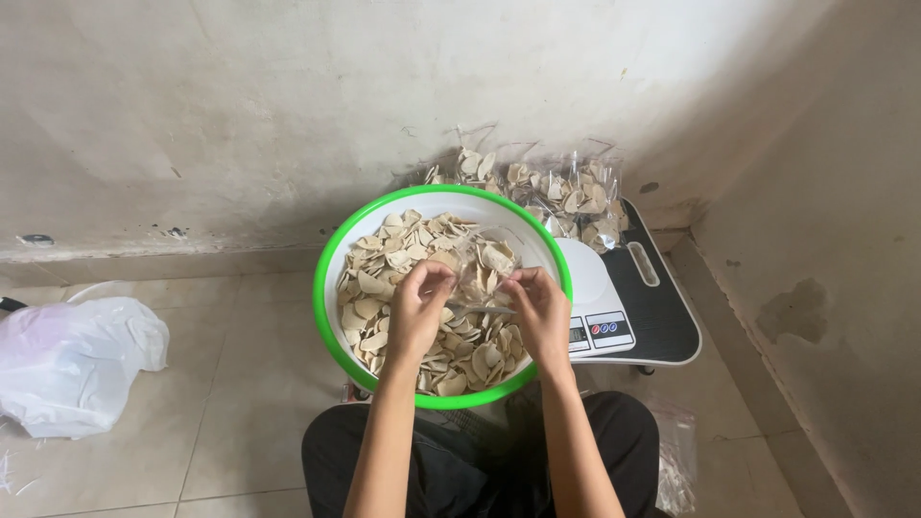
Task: A person is manually packaging chips by scooping them from a large bowl into small plastic bags and weighing each bag on a digital scale.
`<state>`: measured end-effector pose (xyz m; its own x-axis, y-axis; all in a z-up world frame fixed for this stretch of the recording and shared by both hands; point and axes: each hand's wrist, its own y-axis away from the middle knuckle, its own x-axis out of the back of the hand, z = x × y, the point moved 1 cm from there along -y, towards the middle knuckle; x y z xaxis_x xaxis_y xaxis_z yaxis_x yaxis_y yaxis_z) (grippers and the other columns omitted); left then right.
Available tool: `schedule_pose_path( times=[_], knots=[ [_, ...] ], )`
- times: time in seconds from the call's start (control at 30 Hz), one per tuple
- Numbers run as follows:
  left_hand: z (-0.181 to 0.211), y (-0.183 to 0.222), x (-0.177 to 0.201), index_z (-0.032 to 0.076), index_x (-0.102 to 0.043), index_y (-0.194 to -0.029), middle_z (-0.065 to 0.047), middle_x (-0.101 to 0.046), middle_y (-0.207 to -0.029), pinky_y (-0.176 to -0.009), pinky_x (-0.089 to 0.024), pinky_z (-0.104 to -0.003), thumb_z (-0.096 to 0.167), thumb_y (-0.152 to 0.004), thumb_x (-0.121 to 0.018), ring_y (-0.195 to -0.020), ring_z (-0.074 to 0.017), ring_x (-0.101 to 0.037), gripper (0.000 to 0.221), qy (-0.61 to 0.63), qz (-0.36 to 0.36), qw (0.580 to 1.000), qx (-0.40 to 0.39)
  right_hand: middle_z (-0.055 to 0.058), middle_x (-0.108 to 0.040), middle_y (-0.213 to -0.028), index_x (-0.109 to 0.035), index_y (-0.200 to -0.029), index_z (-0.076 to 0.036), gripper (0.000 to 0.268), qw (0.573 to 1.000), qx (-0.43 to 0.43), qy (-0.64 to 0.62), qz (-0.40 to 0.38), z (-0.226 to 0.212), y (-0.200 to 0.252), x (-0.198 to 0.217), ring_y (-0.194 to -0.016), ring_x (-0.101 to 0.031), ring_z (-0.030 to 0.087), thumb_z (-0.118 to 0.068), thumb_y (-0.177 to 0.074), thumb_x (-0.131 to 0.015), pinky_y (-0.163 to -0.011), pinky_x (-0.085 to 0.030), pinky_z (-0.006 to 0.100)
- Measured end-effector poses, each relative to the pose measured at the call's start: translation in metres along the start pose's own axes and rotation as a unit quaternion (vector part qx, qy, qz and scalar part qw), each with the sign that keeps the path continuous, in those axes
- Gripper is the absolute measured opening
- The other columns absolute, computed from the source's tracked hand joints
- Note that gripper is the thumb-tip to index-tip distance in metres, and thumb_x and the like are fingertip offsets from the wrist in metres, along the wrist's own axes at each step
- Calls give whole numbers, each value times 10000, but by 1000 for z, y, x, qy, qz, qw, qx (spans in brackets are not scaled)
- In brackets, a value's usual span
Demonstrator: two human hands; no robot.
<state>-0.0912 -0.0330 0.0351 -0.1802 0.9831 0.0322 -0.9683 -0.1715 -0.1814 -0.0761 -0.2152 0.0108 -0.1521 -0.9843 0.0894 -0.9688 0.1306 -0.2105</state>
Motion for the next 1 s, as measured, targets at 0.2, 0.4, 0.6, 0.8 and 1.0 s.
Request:
schedule_pose_path(
  times=[0.2, 0.4, 0.6, 0.8, 1.0],
  knots=[
    [-24, -39, 2, 131, -700, -1019, -107, -750, -974, -891, -550, -420, 105, -910, -648, -1038, -273, -707, 123, -59, 29, 998, -1, 165, -776, -1037, -723, -1024, -53, 171, 994, 21, 100, -36, 13, -43, -6, -996, -753, 313, -190, -928, -757, -844, -609, 439],
    [-17, -73, 14, 163, -681, -991, -43, -740, -977, -845, -560, -338, 131, -887, -675, -993, -175, -704, 109, -32, 50, 998, 3, 197, -753, -1088, -741, -1039, -26, 246, 993, 37, 89, -70, -16, -64, -4, -1052, -729, 351, -228, -905, -785, -880, -595, 452],
    [17, -56, 2, 163, -611, -1025, -108, -648, -1222, -958, -534, -425, 170, -941, -630, -1141, -259, -668, 86, 70, 66, 995, -4, 184, -740, -1056, -716, -1056, -31, 234, 994, 36, 52, -94, -31, -70, -9, -970, -748, 311, -226, -930, -749, -807, -624, 458],
    [42, -46, -8, 84, -515, -1322, -220, -554, -1327, -1011, -510, -492, 302, -798, -792, -1235, -366, -573, 631, 158, -32, 987, 4, 211, -696, -1068, -634, -1091, 2, 182, 993, 38, -18, -109, -45, -81, -21, -928, -751, 343, -154, -998, -643, -705, -655, 437],
    [17, -65, -2, 106, -614, -1336, -213, -574, -1285, -967, -521, -449, 91, -779, -825, -1193, -358, -537, 596, 99, -33, 994, -41, 134, -702, -1082, -636, -1112, -53, 190, 988, 49, -21, -145, -21, -83, -22, -960, -720, 235, -168, -971, -693, -780, -632, 362]
  ],
)
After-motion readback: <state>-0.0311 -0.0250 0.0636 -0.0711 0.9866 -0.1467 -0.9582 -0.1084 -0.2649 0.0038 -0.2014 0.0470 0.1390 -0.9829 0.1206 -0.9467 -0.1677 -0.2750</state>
